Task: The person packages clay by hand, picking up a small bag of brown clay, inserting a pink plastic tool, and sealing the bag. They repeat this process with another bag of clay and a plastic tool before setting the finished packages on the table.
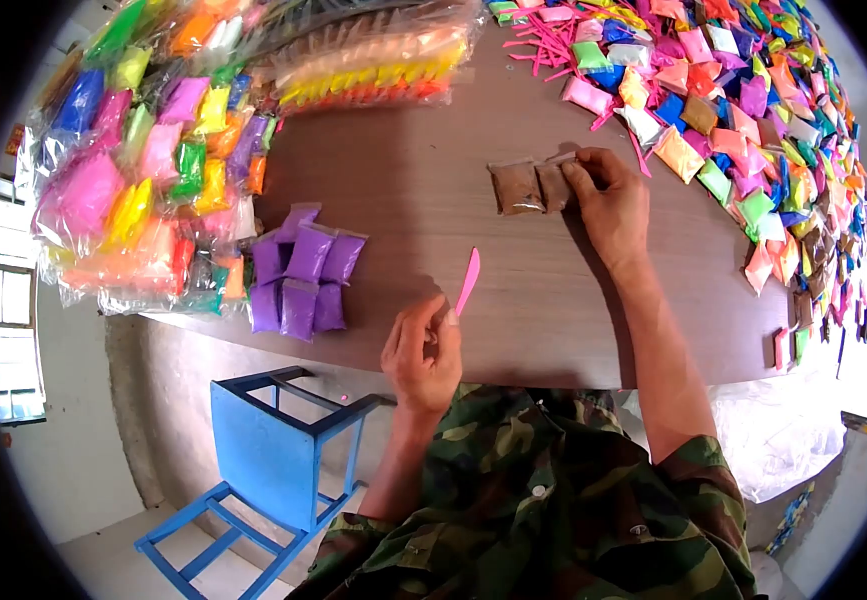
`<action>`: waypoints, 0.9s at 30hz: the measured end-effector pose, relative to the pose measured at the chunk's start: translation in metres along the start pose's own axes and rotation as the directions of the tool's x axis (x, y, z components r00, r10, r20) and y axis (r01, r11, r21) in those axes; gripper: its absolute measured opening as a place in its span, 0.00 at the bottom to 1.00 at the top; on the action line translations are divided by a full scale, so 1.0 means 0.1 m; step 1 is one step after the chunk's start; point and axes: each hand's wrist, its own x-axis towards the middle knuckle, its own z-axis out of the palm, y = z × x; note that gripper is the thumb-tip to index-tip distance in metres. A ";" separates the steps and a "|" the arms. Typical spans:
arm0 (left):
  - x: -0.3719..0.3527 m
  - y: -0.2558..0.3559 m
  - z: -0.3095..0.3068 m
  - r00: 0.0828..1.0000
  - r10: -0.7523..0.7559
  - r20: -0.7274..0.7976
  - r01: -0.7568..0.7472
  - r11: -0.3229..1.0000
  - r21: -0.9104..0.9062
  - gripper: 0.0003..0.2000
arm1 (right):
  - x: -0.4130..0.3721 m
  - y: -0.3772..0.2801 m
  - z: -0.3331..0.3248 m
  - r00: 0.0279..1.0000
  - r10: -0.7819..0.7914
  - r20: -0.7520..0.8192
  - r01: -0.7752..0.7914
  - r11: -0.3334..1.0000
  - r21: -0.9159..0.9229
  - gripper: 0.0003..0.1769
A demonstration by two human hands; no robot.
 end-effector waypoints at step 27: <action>1.30 -0.03 0.67 0.812 0.306 0.498 -0.369 0.929 0.031 0.18 | -0.36 -0.03 -0.28 0.936 -0.325 0.138 0.343 0.928 -0.146 0.17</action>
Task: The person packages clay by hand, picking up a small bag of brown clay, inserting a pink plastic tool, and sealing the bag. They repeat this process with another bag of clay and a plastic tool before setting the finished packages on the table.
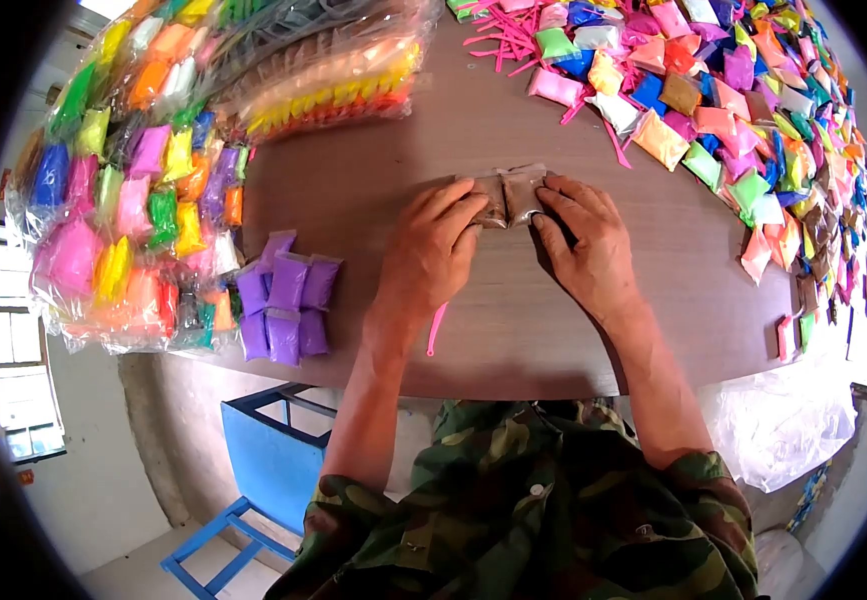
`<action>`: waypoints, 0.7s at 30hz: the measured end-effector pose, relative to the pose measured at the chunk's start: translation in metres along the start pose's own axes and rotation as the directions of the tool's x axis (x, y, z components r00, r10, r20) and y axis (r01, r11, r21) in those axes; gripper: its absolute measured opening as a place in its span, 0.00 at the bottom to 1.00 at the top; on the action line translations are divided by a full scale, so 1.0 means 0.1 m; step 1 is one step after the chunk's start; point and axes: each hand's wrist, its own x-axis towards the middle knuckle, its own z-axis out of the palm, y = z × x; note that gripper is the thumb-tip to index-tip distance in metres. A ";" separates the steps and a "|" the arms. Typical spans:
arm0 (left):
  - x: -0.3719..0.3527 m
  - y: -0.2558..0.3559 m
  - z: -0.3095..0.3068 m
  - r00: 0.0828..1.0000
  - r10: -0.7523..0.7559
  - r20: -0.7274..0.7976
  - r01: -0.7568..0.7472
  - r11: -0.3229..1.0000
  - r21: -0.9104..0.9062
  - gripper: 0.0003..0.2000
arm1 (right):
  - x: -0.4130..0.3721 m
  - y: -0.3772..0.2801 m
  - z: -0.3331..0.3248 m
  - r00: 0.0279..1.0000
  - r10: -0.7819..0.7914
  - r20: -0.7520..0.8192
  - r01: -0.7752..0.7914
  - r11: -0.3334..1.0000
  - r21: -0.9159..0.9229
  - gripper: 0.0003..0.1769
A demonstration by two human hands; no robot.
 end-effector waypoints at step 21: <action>-0.13 0.14 -0.19 0.994 -0.104 -0.027 0.105 0.995 0.004 0.19 | -0.06 -0.01 0.05 0.998 -0.062 -0.021 0.061 0.998 -0.030 0.17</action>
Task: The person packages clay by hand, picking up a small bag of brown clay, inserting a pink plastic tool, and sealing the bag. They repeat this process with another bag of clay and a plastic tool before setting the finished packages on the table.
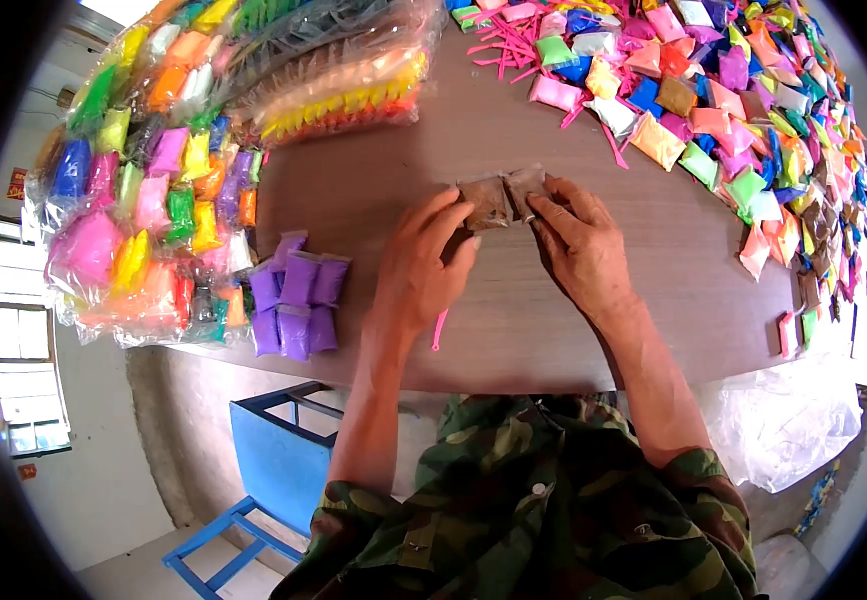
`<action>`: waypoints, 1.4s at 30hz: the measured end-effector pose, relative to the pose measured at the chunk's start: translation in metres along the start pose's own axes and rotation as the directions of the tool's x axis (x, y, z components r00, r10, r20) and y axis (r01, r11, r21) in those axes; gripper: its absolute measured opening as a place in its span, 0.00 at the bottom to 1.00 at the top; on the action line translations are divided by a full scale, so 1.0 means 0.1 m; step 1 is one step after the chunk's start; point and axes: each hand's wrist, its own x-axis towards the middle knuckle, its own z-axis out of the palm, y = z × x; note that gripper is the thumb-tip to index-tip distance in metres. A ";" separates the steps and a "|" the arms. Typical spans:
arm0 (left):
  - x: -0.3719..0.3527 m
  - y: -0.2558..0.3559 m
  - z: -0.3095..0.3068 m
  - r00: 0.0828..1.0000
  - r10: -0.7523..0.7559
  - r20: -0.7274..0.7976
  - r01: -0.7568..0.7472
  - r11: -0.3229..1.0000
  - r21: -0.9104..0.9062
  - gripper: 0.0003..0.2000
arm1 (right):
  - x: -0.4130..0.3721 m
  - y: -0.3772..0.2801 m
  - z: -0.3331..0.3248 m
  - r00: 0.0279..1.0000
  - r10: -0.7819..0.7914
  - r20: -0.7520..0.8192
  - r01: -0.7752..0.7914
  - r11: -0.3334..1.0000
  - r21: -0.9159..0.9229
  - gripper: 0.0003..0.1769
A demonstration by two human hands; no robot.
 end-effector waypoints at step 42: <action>-1.09 1.17 0.48 0.947 -0.251 0.198 0.318 0.672 -0.668 0.10 | -1.29 -0.42 -0.77 0.877 0.352 0.325 -0.406 0.184 0.895 0.14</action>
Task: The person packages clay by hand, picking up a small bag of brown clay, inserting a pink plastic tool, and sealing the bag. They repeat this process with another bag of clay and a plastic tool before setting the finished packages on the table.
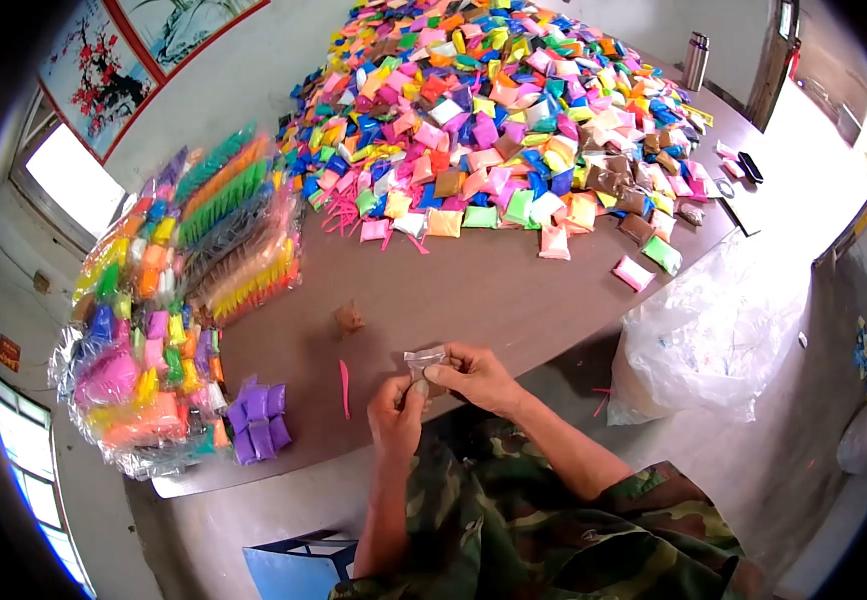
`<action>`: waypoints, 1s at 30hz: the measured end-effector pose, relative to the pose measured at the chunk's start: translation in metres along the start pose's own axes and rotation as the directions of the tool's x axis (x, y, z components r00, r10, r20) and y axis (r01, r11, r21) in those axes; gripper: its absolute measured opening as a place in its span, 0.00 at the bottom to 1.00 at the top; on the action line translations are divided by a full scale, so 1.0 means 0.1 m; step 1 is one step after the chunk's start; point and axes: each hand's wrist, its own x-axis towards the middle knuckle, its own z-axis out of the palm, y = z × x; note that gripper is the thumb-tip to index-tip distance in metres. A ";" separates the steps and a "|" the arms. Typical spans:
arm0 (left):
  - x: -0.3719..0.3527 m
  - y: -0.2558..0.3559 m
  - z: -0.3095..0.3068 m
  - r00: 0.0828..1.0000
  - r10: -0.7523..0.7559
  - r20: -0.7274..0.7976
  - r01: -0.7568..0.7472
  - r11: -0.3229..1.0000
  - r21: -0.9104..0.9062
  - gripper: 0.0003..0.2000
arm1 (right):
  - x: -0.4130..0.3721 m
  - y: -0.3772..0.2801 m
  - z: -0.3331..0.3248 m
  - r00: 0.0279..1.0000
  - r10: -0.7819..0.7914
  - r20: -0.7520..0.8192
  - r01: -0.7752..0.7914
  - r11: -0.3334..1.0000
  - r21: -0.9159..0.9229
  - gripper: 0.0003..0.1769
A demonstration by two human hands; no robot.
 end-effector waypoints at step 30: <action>0.52 0.10 0.07 0.998 -0.017 0.057 0.019 0.999 -0.041 0.10 | 0.31 0.01 -0.15 0.988 0.031 -0.150 -0.041 0.997 -0.065 0.10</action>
